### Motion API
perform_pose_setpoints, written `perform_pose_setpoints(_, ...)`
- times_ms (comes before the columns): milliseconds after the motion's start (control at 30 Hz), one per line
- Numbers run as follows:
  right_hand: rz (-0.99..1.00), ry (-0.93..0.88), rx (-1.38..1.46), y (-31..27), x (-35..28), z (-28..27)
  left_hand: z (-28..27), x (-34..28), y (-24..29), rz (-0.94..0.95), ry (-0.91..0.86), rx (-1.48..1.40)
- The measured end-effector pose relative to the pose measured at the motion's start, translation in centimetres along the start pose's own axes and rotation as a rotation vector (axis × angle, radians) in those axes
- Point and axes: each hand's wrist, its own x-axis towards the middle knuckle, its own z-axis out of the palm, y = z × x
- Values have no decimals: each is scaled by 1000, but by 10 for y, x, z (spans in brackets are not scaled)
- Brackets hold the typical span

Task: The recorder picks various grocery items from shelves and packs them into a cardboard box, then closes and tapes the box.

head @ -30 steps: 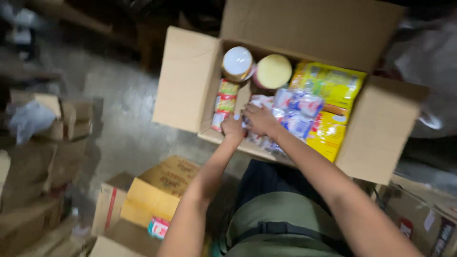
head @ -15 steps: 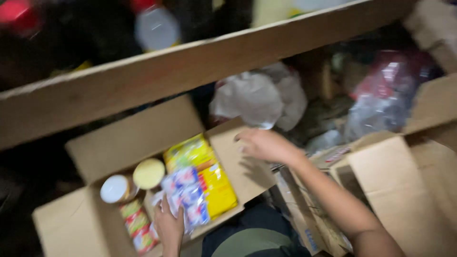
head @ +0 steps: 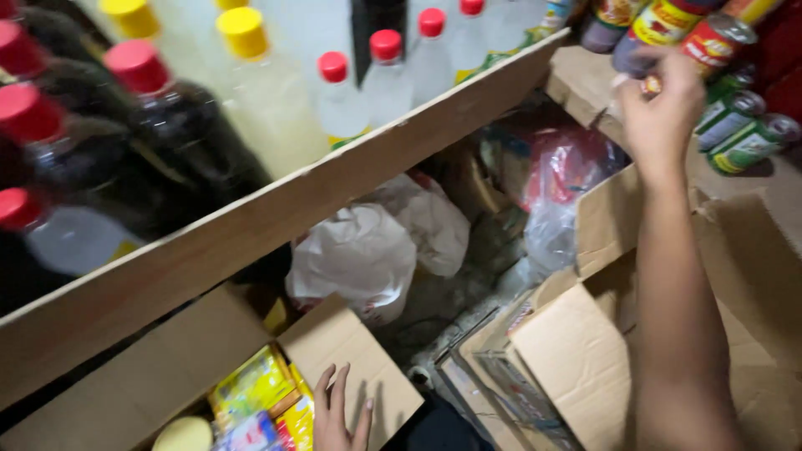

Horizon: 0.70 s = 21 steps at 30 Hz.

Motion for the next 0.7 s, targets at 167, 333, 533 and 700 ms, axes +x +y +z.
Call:
perform_pose_setpoints(167, 43, 400, -356, 135, 8, 15, 56, -13, -63, -27, 111, 33)
perform_pose_setpoints(333, 46, 389, -222, 147, 69, 52, 105, -17, -153, 19, 218, 203)
perform_pose_setpoints(533, 4, 255, 99, 144, 166, 111, 102, 3, -128, -129, 279, 213)
perform_pose_setpoints(700, -17, 257, 40, 209, 219, 166, 112, -1, -160, -98, 393, 293)
